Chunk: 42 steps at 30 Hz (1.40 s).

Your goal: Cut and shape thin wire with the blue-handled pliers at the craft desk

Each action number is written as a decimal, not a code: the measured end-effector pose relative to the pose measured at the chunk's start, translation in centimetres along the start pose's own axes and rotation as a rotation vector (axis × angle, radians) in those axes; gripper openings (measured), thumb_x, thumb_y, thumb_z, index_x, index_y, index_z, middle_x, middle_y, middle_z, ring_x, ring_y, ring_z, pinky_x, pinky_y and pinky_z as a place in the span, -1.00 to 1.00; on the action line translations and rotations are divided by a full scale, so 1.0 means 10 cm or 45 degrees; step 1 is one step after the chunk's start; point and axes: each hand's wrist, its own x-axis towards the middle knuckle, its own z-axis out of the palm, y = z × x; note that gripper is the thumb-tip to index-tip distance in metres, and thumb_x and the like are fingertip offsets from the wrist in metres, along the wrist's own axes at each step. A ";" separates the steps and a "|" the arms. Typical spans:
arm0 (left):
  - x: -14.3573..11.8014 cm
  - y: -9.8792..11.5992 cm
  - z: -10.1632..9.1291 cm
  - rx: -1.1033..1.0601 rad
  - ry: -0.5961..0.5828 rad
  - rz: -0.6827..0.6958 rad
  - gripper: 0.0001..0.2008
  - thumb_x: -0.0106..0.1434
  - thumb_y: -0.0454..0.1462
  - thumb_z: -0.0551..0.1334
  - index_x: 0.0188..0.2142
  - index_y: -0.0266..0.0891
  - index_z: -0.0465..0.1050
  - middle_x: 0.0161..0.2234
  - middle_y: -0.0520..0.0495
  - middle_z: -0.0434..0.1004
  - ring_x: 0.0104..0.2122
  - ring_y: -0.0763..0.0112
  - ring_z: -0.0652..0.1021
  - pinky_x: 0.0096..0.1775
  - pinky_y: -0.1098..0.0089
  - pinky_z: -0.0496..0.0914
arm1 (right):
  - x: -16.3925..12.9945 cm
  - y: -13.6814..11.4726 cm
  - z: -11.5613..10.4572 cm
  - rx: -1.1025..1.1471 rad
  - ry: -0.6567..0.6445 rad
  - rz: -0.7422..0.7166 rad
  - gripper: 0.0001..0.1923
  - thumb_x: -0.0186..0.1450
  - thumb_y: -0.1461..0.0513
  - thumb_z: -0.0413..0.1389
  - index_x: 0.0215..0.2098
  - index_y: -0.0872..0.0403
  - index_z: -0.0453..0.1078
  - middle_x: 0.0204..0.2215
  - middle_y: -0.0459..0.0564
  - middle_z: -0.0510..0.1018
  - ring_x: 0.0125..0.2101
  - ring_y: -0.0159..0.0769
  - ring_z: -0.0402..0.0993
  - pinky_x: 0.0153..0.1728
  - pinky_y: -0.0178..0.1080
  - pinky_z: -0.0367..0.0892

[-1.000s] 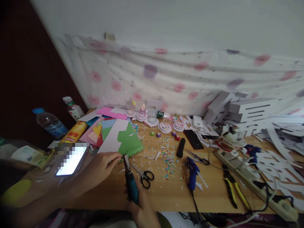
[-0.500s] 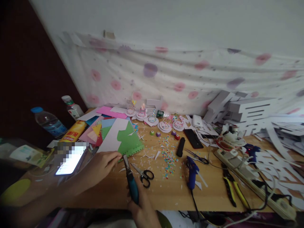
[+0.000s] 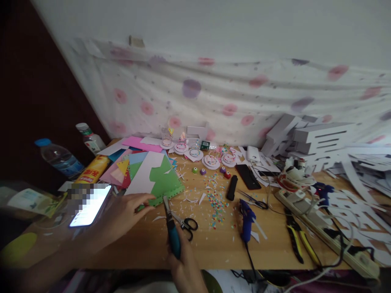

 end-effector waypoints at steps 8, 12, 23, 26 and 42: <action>-0.21 -0.09 -0.22 -0.175 0.485 0.319 -0.76 0.29 -0.45 0.07 -0.45 -0.17 0.35 -0.42 0.06 0.51 -0.36 0.44 0.54 -0.28 0.42 0.39 | 0.04 0.00 0.03 -0.085 0.159 -0.044 -0.24 0.06 0.23 0.09 0.27 0.16 0.33 0.03 0.11 0.55 0.05 -0.01 0.44 0.19 -0.05 0.20; -0.29 -0.19 -0.30 -0.325 0.583 0.085 -0.84 0.27 -0.37 0.17 -0.40 -0.13 0.48 -0.47 0.11 0.54 -0.44 0.47 0.54 -0.32 0.44 0.40 | 0.06 0.05 0.04 -0.079 0.213 -0.047 -0.28 0.09 0.21 0.13 0.24 0.13 0.37 0.13 0.10 0.51 0.18 0.00 0.34 0.28 -0.07 0.10; -0.30 -0.35 -0.17 -1.234 0.293 -0.466 -0.78 0.27 -0.07 0.31 -0.21 -0.12 0.52 -0.29 0.01 0.71 -0.20 0.27 0.67 -0.05 0.26 0.51 | 0.04 0.01 0.06 -0.001 0.189 -0.008 -0.35 0.07 0.22 0.13 0.16 0.10 0.44 -0.10 0.04 0.62 -0.08 -0.06 0.51 0.04 -0.13 0.34; -0.31 -0.36 -0.15 -1.315 0.291 -0.431 -0.79 0.28 -0.08 0.31 -0.21 -0.14 0.45 -0.29 -0.01 0.70 -0.18 0.23 0.66 0.00 0.18 0.48 | 0.03 0.00 0.06 -0.044 0.208 -0.006 -0.32 0.03 0.24 0.13 0.16 0.11 0.44 -0.08 0.03 0.62 -0.04 -0.04 0.50 0.08 -0.14 0.33; -0.27 -0.33 -0.19 -1.480 0.226 -0.169 -0.87 0.38 -0.21 0.20 -0.27 -0.08 0.23 -0.45 0.17 0.59 -0.34 0.45 0.61 0.23 0.04 0.32 | 0.02 -0.06 0.08 -0.057 0.134 0.035 -0.25 0.04 0.25 0.10 0.25 0.16 0.34 -0.03 0.08 0.60 0.03 -0.04 0.48 0.12 -0.15 0.31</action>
